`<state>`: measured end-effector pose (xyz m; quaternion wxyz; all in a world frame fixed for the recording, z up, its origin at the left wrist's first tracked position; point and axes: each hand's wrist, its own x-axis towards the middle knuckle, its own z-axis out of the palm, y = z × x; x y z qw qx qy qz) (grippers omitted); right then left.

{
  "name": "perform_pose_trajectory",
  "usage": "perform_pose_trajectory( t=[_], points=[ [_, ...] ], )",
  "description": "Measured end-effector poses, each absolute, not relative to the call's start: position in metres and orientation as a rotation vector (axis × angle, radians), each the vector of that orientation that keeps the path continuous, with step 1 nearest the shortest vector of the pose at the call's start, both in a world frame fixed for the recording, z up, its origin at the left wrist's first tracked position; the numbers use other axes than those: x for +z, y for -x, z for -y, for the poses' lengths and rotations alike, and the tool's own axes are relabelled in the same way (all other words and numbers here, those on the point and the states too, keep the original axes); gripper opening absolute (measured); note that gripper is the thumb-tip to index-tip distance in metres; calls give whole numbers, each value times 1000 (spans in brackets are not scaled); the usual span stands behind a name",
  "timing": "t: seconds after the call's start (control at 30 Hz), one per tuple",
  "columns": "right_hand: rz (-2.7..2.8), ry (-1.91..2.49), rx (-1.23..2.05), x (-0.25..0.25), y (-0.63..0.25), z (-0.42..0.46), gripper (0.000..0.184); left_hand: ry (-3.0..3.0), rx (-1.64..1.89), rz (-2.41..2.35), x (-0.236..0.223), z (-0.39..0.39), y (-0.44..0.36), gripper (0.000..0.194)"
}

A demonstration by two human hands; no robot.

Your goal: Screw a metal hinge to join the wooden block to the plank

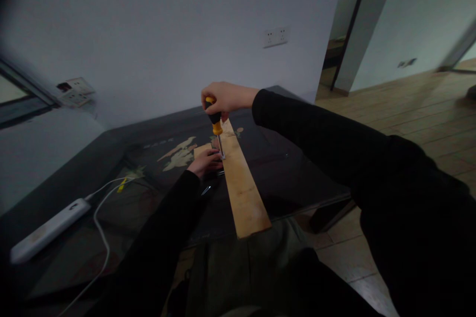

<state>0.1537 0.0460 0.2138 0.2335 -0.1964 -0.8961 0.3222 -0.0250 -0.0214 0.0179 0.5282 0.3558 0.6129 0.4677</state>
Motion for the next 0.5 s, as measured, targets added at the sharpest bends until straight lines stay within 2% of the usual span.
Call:
perform_pose_trajectory(
  t=[0.27,0.5],
  points=[
    [2479,682,801,214,-153,-37,22,-909,1109,-1621,20,22,12,42],
    [2588,723,922,223,-158,-33,34,-916,1111,-1619,19,22,13,43]
  ],
)
